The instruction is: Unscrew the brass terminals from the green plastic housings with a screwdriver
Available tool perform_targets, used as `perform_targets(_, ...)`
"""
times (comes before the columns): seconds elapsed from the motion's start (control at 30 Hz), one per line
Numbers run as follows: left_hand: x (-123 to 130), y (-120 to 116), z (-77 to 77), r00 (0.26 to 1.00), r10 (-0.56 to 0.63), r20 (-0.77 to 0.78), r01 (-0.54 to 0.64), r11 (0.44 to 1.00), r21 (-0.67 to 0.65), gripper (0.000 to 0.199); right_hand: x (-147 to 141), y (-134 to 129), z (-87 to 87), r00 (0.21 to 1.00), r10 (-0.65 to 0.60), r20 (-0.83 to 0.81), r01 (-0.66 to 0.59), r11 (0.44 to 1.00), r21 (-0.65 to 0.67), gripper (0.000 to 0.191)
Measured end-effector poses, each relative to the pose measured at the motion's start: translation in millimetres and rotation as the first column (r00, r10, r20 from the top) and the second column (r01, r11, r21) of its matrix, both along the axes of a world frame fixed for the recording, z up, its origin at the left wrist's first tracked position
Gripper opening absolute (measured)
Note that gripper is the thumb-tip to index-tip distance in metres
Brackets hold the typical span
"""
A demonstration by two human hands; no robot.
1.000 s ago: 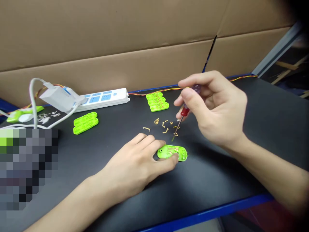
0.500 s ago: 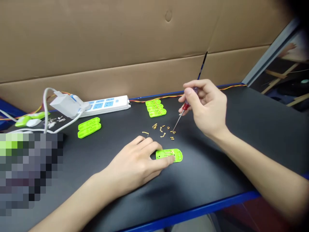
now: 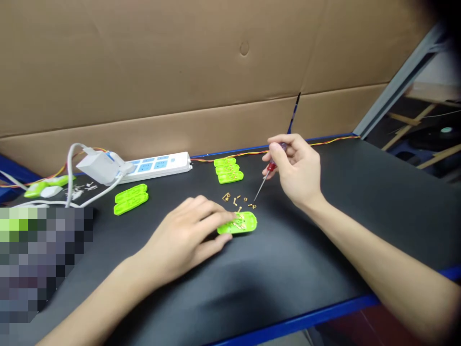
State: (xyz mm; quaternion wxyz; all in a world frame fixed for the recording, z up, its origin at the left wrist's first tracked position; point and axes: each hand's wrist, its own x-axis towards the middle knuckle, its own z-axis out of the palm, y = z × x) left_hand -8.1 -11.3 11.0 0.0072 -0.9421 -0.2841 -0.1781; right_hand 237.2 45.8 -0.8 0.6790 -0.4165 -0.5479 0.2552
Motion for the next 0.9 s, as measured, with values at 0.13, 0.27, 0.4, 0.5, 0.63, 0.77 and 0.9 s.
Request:
perform_targets(0.13,-22,49,8.6,0.964,0.266,0.009,-0.266,0.962,0.068,0.028,-1,1,0.0,1.000,0.019,-0.006,-0.019,1.000,-0.010,0.023)
perform_targets(0.27,-32,101,3.5,0.886,0.439,-0.148,-0.426,0.897,0.115,0.036,-1,2,1.7,0.999,0.043,-0.017,-0.043,0.999,-0.005,0.023)
perform_targets(0.4,-27,125,-5.2,0.839,0.470,-0.273,-0.420,0.879,0.225,0.036,-1,1,3.6,0.999,0.046,-0.026,-0.046,0.999,-0.001,0.023)
perform_targets(0.5,-20,128,-6.4,0.831,0.480,-0.283,-0.411,0.871,0.271,0.037,-1,1,4.5,0.998,0.059,-0.034,-0.059,0.998,0.002,0.022)
perform_targets(0.63,-15,129,-5.5,0.831,0.491,-0.262,-0.404,0.856,0.322,0.039,-2,-1,5.5,0.997,0.069,-0.023,-0.069,0.998,0.007,0.021)
perform_targets(0.77,-12,132,-7.7,0.829,0.492,-0.266,-0.406,0.857,0.318,0.038,-3,-2,5.5,0.997,0.077,-0.013,-0.077,0.997,0.009,0.021)
perform_targets(0.9,-11,128,-5.8,0.830,0.491,-0.265,-0.408,0.858,0.313,0.038,-3,-2,4.3,0.997,0.074,0.019,-0.075,0.997,0.009,0.022)
